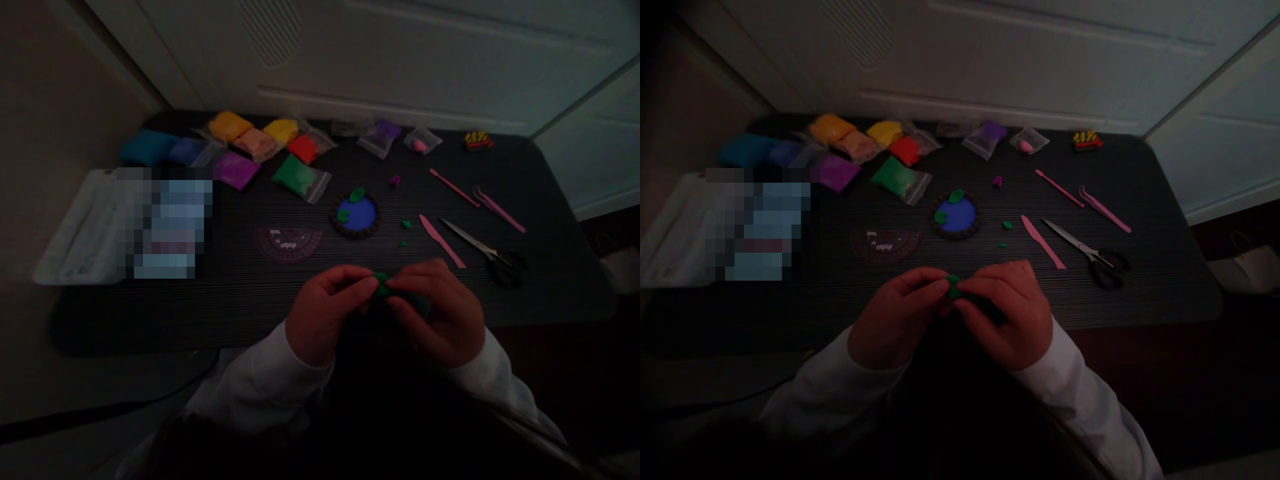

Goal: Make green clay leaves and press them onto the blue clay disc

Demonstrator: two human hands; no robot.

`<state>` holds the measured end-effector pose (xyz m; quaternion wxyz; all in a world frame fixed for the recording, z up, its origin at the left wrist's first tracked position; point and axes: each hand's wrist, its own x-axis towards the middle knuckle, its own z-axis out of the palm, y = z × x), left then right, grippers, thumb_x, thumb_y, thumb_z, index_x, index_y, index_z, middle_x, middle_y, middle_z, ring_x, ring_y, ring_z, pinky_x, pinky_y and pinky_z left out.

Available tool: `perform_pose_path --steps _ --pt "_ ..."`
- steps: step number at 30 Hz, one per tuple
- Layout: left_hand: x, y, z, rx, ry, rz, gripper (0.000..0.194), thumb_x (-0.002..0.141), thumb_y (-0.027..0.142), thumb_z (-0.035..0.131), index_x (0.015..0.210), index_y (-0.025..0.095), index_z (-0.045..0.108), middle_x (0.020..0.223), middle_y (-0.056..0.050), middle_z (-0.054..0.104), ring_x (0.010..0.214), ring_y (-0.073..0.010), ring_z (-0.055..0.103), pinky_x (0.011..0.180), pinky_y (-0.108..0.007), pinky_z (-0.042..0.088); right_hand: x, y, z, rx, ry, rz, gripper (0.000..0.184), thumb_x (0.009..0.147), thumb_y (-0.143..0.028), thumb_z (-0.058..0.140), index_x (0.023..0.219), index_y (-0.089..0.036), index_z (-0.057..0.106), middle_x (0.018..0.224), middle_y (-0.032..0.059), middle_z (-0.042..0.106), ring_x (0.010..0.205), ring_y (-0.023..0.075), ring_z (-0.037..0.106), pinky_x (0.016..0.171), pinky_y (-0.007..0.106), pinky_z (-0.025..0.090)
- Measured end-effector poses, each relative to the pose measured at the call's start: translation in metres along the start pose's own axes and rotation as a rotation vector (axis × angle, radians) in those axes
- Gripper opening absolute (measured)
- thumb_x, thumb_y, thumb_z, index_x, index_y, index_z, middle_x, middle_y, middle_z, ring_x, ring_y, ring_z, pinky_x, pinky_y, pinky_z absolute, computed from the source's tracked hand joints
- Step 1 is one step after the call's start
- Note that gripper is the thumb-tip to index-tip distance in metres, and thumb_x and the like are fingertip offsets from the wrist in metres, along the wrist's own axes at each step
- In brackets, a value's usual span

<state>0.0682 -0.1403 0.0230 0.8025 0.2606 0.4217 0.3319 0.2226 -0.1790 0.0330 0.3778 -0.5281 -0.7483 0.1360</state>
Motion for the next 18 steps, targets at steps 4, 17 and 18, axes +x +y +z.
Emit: perform_pose_path --steps 4,17,18 --pt "0.002 0.003 0.0 -0.041 0.058 -0.004 0.009 0.065 0.018 0.064 0.071 0.015 0.059 0.06 0.001 0.061 0.052 -0.0079 0.053 0.05 -0.021 0.038 -0.002 0.019 -0.011 -0.091 0.105 0.045 0.021 0.069 -0.015 0.056 0.09 -0.018 0.059 0.083 0.0051 0.06 0.08 0.0167 0.056 0.069 0.033 0.046" --pt "0.004 0.011 0.001 -0.071 0.164 -0.016 0.019 0.057 0.013 0.069 0.072 0.012 0.059 0.06 -0.001 0.063 0.051 -0.01 0.056 0.049 -0.021 0.043 0.032 0.143 -0.072 -0.793 0.012 0.466 0.03 0.075 -0.034 0.048 0.097 -0.017 0.061 0.09 0.0078 0.062 0.071 0.0168 0.058 0.065 0.031 0.046" --pt "0.003 0.012 0.001 -0.077 0.167 -0.025 0.018 0.056 0.013 0.069 0.071 0.012 0.059 0.061 -0.001 0.063 0.052 -0.0103 0.057 0.05 -0.021 0.044 0.04 0.148 -0.07 -0.797 -0.017 0.471 0.029 0.074 -0.033 0.049 0.097 -0.019 0.061 0.092 0.0073 0.061 0.075 0.0175 0.058 0.066 0.031 0.045"
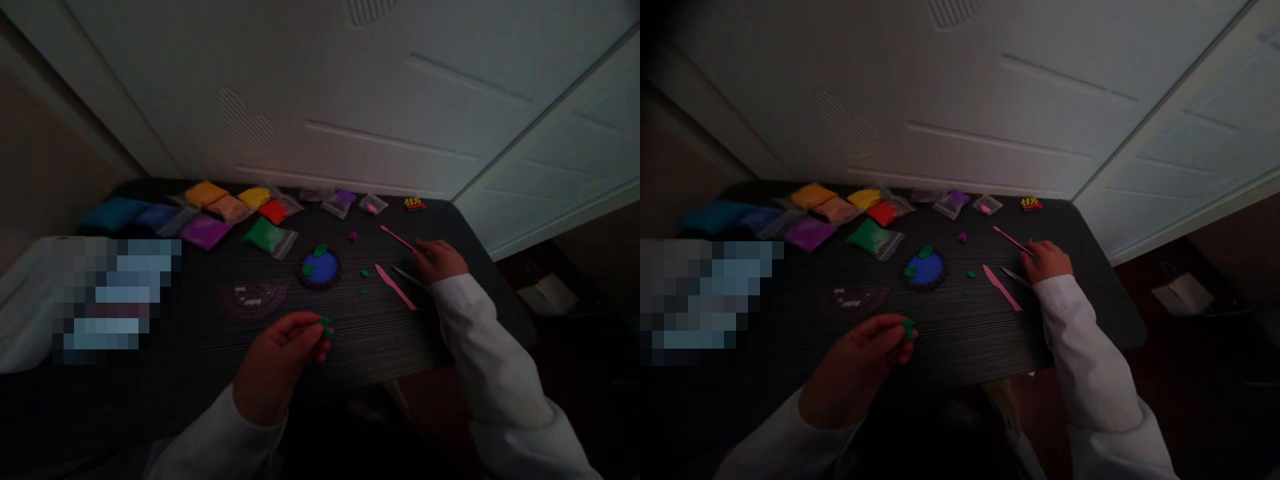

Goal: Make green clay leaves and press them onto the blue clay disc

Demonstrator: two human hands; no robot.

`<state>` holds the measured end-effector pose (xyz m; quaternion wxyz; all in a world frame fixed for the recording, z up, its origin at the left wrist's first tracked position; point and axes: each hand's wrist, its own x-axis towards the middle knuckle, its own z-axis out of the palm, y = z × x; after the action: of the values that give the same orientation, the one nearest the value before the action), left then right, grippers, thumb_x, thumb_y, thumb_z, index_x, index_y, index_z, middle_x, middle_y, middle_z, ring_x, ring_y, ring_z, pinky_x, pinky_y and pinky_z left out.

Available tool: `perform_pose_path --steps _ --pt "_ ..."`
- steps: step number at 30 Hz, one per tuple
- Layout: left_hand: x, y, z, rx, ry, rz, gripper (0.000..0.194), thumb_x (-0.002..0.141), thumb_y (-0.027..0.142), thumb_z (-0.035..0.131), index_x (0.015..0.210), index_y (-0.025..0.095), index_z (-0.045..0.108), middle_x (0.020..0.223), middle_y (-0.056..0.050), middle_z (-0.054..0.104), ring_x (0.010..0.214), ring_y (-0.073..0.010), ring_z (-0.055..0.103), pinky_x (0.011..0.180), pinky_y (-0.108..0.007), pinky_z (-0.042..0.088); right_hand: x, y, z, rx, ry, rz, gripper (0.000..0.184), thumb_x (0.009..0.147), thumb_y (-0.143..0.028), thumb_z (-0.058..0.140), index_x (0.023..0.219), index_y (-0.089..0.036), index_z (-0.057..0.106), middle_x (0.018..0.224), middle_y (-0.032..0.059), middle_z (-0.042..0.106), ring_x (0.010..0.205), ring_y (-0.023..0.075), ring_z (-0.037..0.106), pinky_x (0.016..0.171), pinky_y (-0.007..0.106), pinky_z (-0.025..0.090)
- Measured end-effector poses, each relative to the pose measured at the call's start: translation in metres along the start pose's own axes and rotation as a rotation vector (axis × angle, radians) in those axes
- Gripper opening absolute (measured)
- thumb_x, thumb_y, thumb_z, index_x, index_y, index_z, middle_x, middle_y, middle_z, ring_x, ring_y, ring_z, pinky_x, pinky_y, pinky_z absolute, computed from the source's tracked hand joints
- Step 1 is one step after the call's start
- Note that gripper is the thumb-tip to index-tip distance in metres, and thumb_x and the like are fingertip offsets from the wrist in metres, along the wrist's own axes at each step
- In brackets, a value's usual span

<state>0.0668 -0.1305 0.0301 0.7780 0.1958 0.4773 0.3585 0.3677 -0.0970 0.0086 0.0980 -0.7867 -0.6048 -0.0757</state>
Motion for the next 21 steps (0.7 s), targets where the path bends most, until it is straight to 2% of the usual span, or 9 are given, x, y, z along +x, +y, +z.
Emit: perform_pose_path --steps 3,7,12,14,16,17,19,20,21 --pt "-0.002 0.002 0.0 -0.017 -0.005 -0.007 0.016 0.056 0.013 0.069 0.069 0.013 0.059 0.063 -0.001 0.064 0.053 -0.0114 0.058 0.05 -0.022 0.044 0.02 -0.007 0.008 -0.022 -0.066 0.004 0.024 0.073 -0.03 0.049 0.088 -0.02 0.064 0.091 0.0082 0.061 0.078 0.0196 0.058 0.066 0.032 0.044" --pt "-0.006 0.008 0.001 -0.016 -0.041 0.035 0.014 0.056 0.013 0.069 0.067 0.013 0.06 0.06 -0.002 0.063 0.051 -0.0098 0.056 0.047 -0.02 0.042 0.027 -0.011 0.01 -0.014 -0.131 0.029 0.021 0.072 -0.027 0.048 0.078 -0.015 0.065 0.082 0.0107 0.061 0.075 0.0214 0.058 0.064 0.033 0.044" --pt "-0.019 0.028 0.011 -0.049 -0.149 0.067 0.012 0.055 0.014 0.069 0.064 0.014 0.063 0.054 0.0 0.061 0.045 -0.0077 0.052 0.042 -0.018 0.038 0.009 -0.02 -0.013 0.098 -0.097 0.052 0.019 0.07 -0.027 0.051 0.083 -0.014 0.059 0.072 0.0077 0.061 0.066 0.0204 0.058 0.06 0.034 0.045" --pt "-0.026 0.035 0.017 -0.069 -0.185 0.099 0.012 0.054 0.012 0.07 0.063 0.015 0.063 0.055 -0.001 0.062 0.046 -0.0084 0.053 0.041 -0.018 0.038 -0.01 -0.037 -0.033 0.566 0.122 0.042 0.026 0.068 -0.025 0.057 0.093 -0.016 0.056 0.072 0.0061 0.061 0.063 0.0186 0.059 0.06 0.034 0.046" --pt "-0.031 0.04 0.022 -0.084 -0.181 0.109 0.011 0.053 0.011 0.069 0.062 0.016 0.064 0.056 0.0 0.063 0.045 -0.0081 0.053 0.041 -0.018 0.038 -0.035 -0.062 -0.057 0.753 0.151 -0.011 0.037 0.073 -0.023 0.054 0.109 -0.024 0.045 0.075 0.0019 0.062 0.06 0.0142 0.06 0.056 0.029 0.049" --pt "-0.034 0.041 0.024 -0.089 -0.189 0.097 0.011 0.053 0.011 0.07 0.061 0.016 0.064 0.056 0.0 0.063 0.045 -0.0079 0.052 0.041 -0.018 0.038 -0.048 -0.076 -0.07 0.958 0.202 -0.013 0.039 0.073 -0.019 0.055 0.111 -0.024 0.046 0.078 0.0029 0.062 0.06 0.014 0.06 0.056 0.029 0.05" --pt "-0.037 0.041 0.026 -0.088 -0.235 0.057 0.011 0.053 0.013 0.07 0.061 0.017 0.064 0.056 0.0 0.063 0.043 -0.0076 0.051 0.04 -0.019 0.037 -0.073 -0.101 -0.094 1.194 0.288 -0.016 0.027 0.074 -0.016 0.053 0.1 -0.024 0.053 0.077 0.0037 0.061 0.058 0.0136 0.059 0.054 0.028 0.051" --pt "-0.038 0.04 0.025 -0.088 -0.265 0.038 0.011 0.053 0.014 0.071 0.061 0.017 0.064 0.056 0.0 0.063 0.043 -0.0076 0.05 0.04 -0.019 0.037 -0.084 -0.11 -0.102 1.253 0.242 -0.02 0.017 0.077 -0.017 0.049 0.091 -0.025 0.056 0.076 0.0038 0.06 0.056 0.014 0.059 0.051 0.029 0.052" --pt "-0.039 0.038 0.025 -0.09 -0.294 0.024 0.01 0.054 0.016 0.07 0.061 0.018 0.064 0.056 0.0 0.062 0.043 -0.0075 0.05 0.04 -0.019 0.037 -0.093 -0.115 -0.108 1.252 0.244 -0.062 0.015 0.08 -0.021 0.044 0.087 -0.027 0.055 0.074 0.0038 0.06 0.056 0.0152 0.059 0.047 0.03 0.052"
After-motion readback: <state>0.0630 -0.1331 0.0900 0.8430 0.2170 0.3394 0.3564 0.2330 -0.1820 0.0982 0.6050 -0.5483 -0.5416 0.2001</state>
